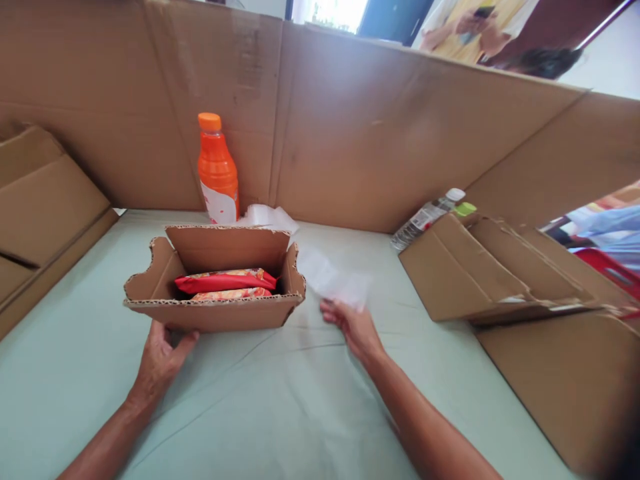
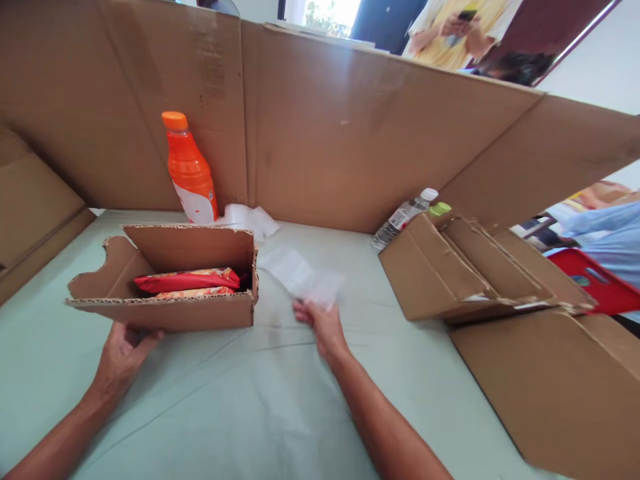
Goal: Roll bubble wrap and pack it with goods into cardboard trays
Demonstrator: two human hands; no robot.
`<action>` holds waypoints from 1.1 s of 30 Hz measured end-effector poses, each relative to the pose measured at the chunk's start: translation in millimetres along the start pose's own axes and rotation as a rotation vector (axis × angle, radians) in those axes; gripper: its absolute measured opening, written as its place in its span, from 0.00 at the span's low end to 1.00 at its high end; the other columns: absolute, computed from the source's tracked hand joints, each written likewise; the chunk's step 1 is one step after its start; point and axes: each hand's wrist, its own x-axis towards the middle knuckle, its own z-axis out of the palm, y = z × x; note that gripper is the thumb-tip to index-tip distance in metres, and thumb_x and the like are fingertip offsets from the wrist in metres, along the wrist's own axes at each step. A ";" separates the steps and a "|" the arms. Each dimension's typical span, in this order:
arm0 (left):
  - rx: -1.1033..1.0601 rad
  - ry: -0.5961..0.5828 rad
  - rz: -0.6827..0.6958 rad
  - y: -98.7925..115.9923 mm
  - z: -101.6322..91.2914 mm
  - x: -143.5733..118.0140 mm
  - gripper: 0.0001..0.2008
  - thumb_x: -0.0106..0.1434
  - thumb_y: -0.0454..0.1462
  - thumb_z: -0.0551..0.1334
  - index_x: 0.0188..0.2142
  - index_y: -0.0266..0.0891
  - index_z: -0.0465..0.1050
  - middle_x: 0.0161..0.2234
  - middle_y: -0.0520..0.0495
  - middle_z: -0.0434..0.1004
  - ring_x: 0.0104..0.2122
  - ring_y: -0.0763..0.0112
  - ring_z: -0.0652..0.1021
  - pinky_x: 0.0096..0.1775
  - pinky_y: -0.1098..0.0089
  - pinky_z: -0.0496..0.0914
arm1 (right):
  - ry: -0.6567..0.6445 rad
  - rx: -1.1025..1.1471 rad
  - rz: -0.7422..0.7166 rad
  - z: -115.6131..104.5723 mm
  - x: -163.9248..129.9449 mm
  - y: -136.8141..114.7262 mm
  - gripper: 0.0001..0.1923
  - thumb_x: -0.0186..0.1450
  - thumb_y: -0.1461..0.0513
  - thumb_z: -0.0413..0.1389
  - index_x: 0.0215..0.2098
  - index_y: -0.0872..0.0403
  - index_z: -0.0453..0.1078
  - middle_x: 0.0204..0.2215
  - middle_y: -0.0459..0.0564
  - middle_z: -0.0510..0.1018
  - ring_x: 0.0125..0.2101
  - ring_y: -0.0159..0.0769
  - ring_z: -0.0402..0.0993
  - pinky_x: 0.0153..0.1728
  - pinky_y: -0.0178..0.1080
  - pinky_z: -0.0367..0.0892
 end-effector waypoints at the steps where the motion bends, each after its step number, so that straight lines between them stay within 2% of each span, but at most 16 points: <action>1: 0.003 0.000 0.003 2.7 0.1 -0.3 0.31 0.49 0.47 0.72 0.49 0.40 0.65 0.40 0.48 0.73 0.40 0.61 0.75 0.44 0.61 0.71 | -0.088 -0.006 0.092 -8.2 -26.1 3.5 0.25 0.50 0.50 0.70 0.39 0.57 0.74 0.35 0.56 0.83 0.33 0.41 0.82 0.31 0.40 0.78; 2: 0.009 0.000 0.007 5.3 0.2 -0.8 0.31 0.48 0.47 0.71 0.49 0.40 0.66 0.40 0.48 0.73 0.39 0.62 0.75 0.44 0.62 0.71 | -0.214 -0.019 0.181 -15.0 -50.4 5.0 0.26 0.54 0.50 0.69 0.44 0.56 0.74 0.39 0.57 0.83 0.34 0.40 0.83 0.32 0.39 0.77; 4: 0.025 0.000 0.018 10.0 0.4 -1.9 0.30 0.48 0.46 0.71 0.48 0.40 0.66 0.38 0.49 0.72 0.37 0.63 0.74 0.42 0.62 0.71 | -0.561 -0.080 0.332 -24.4 -89.4 1.5 0.24 0.60 0.50 0.66 0.49 0.54 0.74 0.42 0.57 0.84 0.35 0.38 0.83 0.35 0.38 0.76; 6: 0.039 0.005 0.037 13.2 0.4 -2.8 0.29 0.48 0.46 0.71 0.47 0.40 0.67 0.38 0.49 0.73 0.36 0.63 0.74 0.41 0.62 0.72 | -0.844 -0.181 0.330 -28.4 -111.3 -8.5 0.19 0.62 0.52 0.65 0.46 0.54 0.77 0.42 0.55 0.84 0.36 0.37 0.83 0.38 0.38 0.75; 7: 0.040 0.008 0.047 14.2 0.4 -2.9 0.29 0.48 0.46 0.71 0.48 0.40 0.67 0.38 0.49 0.73 0.37 0.63 0.74 0.42 0.62 0.72 | -0.901 -0.249 0.261 -29.1 -115.2 -14.6 0.16 0.62 0.53 0.64 0.43 0.54 0.78 0.41 0.54 0.84 0.37 0.38 0.82 0.39 0.39 0.75; 8: 0.037 0.009 0.055 14.8 0.5 -2.7 0.30 0.48 0.46 0.71 0.49 0.40 0.67 0.39 0.48 0.73 0.38 0.62 0.74 0.44 0.61 0.72 | -0.885 -0.327 0.154 -29.4 -114.9 -20.5 0.13 0.64 0.54 0.63 0.42 0.53 0.79 0.41 0.53 0.84 0.39 0.38 0.82 0.41 0.40 0.75; 10: 0.030 0.005 0.064 15.8 0.6 -1.6 0.32 0.48 0.45 0.71 0.50 0.39 0.67 0.42 0.47 0.73 0.42 0.61 0.75 0.47 0.60 0.72 | -0.700 -0.518 -0.123 -30.8 -103.8 -29.0 0.11 0.67 0.57 0.58 0.43 0.51 0.79 0.42 0.51 0.84 0.42 0.40 0.81 0.42 0.41 0.75; 13: 0.004 0.012 0.059 17.7 0.7 0.3 0.35 0.46 0.44 0.72 0.52 0.39 0.66 0.45 0.45 0.73 0.45 0.58 0.75 0.50 0.58 0.72 | -0.441 -0.883 -0.508 -38.2 -74.4 -28.5 0.16 0.68 0.62 0.54 0.53 0.50 0.75 0.51 0.53 0.81 0.51 0.45 0.77 0.49 0.48 0.73; 15: -0.008 0.019 0.057 18.5 0.4 0.6 0.35 0.45 0.44 0.72 0.52 0.39 0.66 0.46 0.44 0.73 0.46 0.57 0.75 0.51 0.58 0.72 | -0.383 -1.142 -0.657 -44.9 -57.6 -21.1 0.21 0.65 0.66 0.56 0.56 0.52 0.73 0.56 0.57 0.78 0.57 0.50 0.72 0.53 0.53 0.71; 17: -0.005 0.011 0.048 17.6 -0.2 0.4 0.35 0.45 0.44 0.73 0.52 0.39 0.66 0.46 0.44 0.74 0.46 0.57 0.75 0.51 0.58 0.71 | -0.385 -1.341 -0.683 -50.2 -49.6 -12.3 0.21 0.62 0.68 0.58 0.53 0.53 0.75 0.56 0.59 0.77 0.56 0.54 0.73 0.51 0.54 0.71; 19: 0.003 -0.001 0.033 14.8 -0.8 0.8 0.34 0.45 0.45 0.72 0.50 0.39 0.66 0.44 0.45 0.74 0.44 0.58 0.75 0.50 0.58 0.71 | -0.428 -1.391 -0.677 -52.7 -51.0 -6.1 0.16 0.63 0.67 0.58 0.49 0.54 0.76 0.54 0.58 0.79 0.51 0.52 0.76 0.48 0.52 0.71; 21: 0.003 -0.004 0.029 12.0 -0.9 2.2 0.33 0.45 0.45 0.72 0.49 0.39 0.66 0.43 0.45 0.73 0.43 0.58 0.75 0.50 0.57 0.70 | -0.470 -1.299 -0.700 -54.0 -57.7 -4.4 0.14 0.66 0.63 0.58 0.50 0.52 0.76 0.52 0.56 0.80 0.49 0.48 0.78 0.49 0.49 0.70; 23: -0.001 0.004 0.036 11.8 -0.2 3.6 0.33 0.45 0.45 0.72 0.49 0.39 0.66 0.43 0.46 0.73 0.44 0.59 0.75 0.51 0.57 0.70 | -0.453 -1.181 -0.704 -56.6 -64.0 -6.4 0.14 0.69 0.59 0.56 0.52 0.51 0.75 0.51 0.54 0.81 0.49 0.45 0.78 0.51 0.48 0.69; 26: 0.001 0.011 0.052 19.2 0.8 -0.1 0.32 0.46 0.44 0.71 0.50 0.39 0.66 0.43 0.45 0.73 0.45 0.58 0.75 0.54 0.55 0.70 | -0.426 -1.157 -0.686 -64.7 -66.0 -8.8 0.17 0.70 0.61 0.54 0.55 0.50 0.73 0.52 0.53 0.81 0.50 0.44 0.77 0.53 0.49 0.68; 30: 0.142 0.080 0.092 37.0 -2.7 -32.6 0.36 0.51 0.44 0.69 0.59 0.40 0.64 0.54 0.40 0.72 0.54 0.50 0.73 0.60 0.48 0.66 | -0.509 -1.328 -0.804 -71.4 -59.1 4.6 0.24 0.65 0.69 0.52 0.58 0.52 0.71 0.58 0.57 0.76 0.56 0.49 0.71 0.52 0.50 0.67; 33: 0.327 0.209 0.180 48.2 -3.7 -77.2 0.39 0.58 0.42 0.66 0.68 0.45 0.56 0.64 0.39 0.65 0.62 0.47 0.68 0.63 0.43 0.61 | -0.414 -1.355 -0.923 -66.8 -53.7 20.9 0.19 0.68 0.71 0.49 0.51 0.53 0.75 0.54 0.57 0.78 0.52 0.47 0.73 0.47 0.47 0.67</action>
